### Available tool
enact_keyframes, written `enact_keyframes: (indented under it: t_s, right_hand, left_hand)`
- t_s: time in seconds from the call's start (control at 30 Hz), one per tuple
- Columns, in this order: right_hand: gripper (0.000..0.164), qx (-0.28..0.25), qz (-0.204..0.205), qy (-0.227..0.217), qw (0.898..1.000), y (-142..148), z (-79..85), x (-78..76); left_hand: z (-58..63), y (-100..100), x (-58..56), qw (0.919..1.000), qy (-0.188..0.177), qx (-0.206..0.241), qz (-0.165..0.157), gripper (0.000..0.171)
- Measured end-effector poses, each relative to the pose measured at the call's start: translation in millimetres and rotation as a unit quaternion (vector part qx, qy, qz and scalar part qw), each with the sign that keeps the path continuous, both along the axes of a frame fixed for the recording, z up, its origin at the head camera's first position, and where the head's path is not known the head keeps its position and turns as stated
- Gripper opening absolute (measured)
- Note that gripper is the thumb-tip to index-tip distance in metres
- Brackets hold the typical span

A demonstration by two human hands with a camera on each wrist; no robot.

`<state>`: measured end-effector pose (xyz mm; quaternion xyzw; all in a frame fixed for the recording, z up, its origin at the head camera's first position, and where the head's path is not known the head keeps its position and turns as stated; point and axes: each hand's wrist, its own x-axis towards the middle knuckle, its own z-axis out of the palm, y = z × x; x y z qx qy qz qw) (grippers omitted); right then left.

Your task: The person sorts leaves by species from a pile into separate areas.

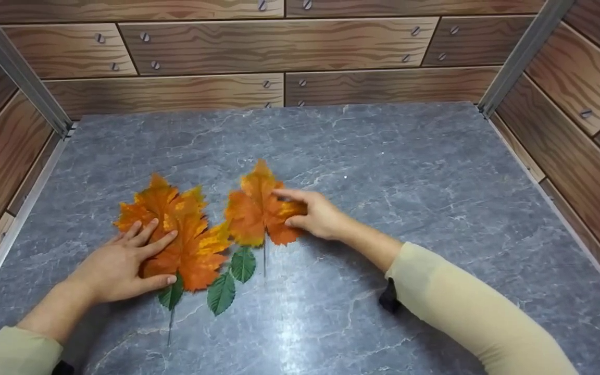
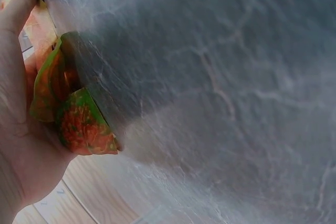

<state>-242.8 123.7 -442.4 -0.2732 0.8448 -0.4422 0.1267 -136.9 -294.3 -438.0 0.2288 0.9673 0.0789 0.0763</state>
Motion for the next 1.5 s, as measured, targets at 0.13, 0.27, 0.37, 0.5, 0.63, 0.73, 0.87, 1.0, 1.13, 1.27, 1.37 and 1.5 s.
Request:
enact_keyframes:
  t_s: [0.13,0.27,0.37,0.5,0.63,0.73,0.87,1.0,1.13,1.27,1.37,1.5]
  right_hand:
    - [0.073,-0.048,-0.046,-0.007,0.998,21,10.5,-8.2]
    - [0.078,-0.071,-0.09,0.012,0.993,46,23.0,-20.2]
    - [0.08,-0.082,-0.123,0.019,0.989,65,31.7,-28.1]
    - [0.076,-0.103,-0.156,0.014,0.982,90,42.6,-37.4]
    - [0.073,-0.105,-0.178,0.023,0.978,111,52.0,-47.8]
    - [0.074,-0.117,-0.195,0.021,0.974,125,58.1,-55.4]
    - [0.079,-0.15,-0.216,0.017,0.965,142,63.9,-66.2]
    - [0.087,-0.221,-0.233,0.001,0.947,155,67.8,-78.3]
    - [0.096,-0.303,-0.249,-0.036,0.919,166,69.2,-89.9]
    - [0.102,-0.357,-0.258,-0.065,0.895,176,67.0,-99.5]
    - [0.102,-0.367,-0.265,-0.069,0.889,183,62.9,-106.1]
    - [0.1,-0.371,-0.278,-0.076,0.883,190,56.1,-114.1]
  left_hand:
    - [-0.5,0,0.5,1.0,0.002,0.001,0.001,0.089]
    - [-0.7,0,0.8,1.0,0.0,0.0,0.004,0.09]
    - [-0.7,-1,0.5,1.0,0.0,-0.001,0.005,0.09]
    - [-0.5,1,-0.4,1.0,0.0,-0.002,0.004,0.09]
    - [-1.0,2,-0.1,1.0,-0.002,-0.003,0.004,0.09]
    - [-1.6,1,0.3,1.0,-0.004,-0.002,0.004,0.09]
    - [-1.6,1,0.1,1.0,-0.004,-0.002,0.004,0.09]
    - [-0.4,2,-0.3,1.0,0.004,-0.002,0.002,0.09]
    - [0.3,2,-0.9,1.0,0.005,-0.002,0.001,0.09]
    - [0.5,2,-0.6,1.0,0.005,0.0,0.003,0.09]
    - [0.1,2,-0.3,1.0,0.003,0.001,0.004,0.089]
    - [-0.9,1,-0.1,1.0,0.002,0.0,0.005,0.089]
